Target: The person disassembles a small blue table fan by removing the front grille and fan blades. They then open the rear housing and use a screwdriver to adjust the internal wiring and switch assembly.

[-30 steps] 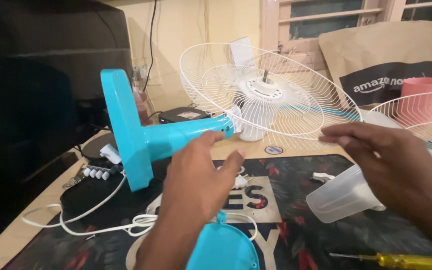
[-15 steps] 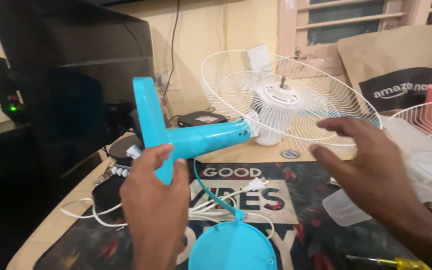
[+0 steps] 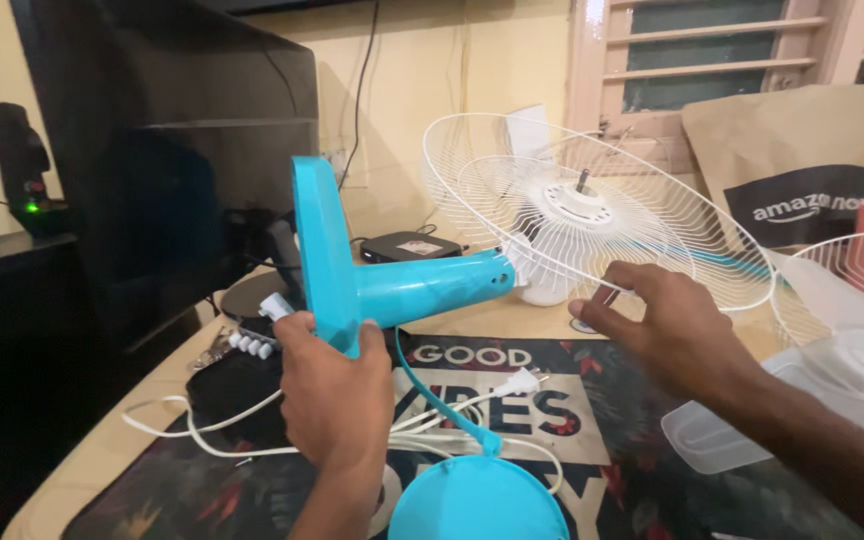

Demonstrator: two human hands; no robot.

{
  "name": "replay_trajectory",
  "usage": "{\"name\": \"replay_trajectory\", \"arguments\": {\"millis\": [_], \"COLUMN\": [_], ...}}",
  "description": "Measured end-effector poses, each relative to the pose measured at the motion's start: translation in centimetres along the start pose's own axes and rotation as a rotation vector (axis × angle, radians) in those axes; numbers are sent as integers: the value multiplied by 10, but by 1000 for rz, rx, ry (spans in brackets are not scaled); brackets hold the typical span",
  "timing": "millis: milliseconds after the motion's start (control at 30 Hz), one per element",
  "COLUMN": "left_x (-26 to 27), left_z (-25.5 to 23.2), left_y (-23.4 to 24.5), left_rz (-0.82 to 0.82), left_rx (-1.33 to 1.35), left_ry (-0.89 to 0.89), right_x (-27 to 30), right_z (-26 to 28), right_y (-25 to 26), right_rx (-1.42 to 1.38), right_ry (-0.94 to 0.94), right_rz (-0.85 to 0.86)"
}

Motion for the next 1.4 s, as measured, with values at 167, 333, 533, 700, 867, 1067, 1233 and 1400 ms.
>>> {"name": "replay_trajectory", "arguments": {"millis": [167, 333, 533, 700, 867, 1067, 1233, 1400], "left_x": [0, 0, 11, 25, 29, 28, 36, 49], "left_z": [-9, -25, -17, -19, -18, -34, -48, -52], "left_y": [-19, -28, -32, -24, -31, -36, -46, -55], "left_rz": [91, -25, -45, -62, -34, -93, -79, -36], "left_rx": [-61, 92, 178, 257, 275, 291, 299, 224], "left_ry": [-97, -279, -289, -296, -207, -306, -326, -252], "right_x": [-22, -45, -37, -30, -39, -54, -67, -85], "right_z": [3, 3, -15, -31, -30, -41, -57, -61], "right_y": [20, 34, 32, 32, 36, 34, 33, 29], "right_rx": [6, 71, 99, 110, 117, 112, 110, 174], "right_ry": [175, 275, 235, 181, 217, 207, 204, 275], "right_rz": [-79, -39, -60, -122, -158, -172, -144, -91]}}
Point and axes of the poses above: each hand's wrist, its own x-axis away from the middle knuckle, its own y-axis out of the back of the hand, z = x × y, the point moved 9 cm from there along -x, towards the middle knuckle, and after that the axes turned 6 degrees about -z, right-handed, at the moved point
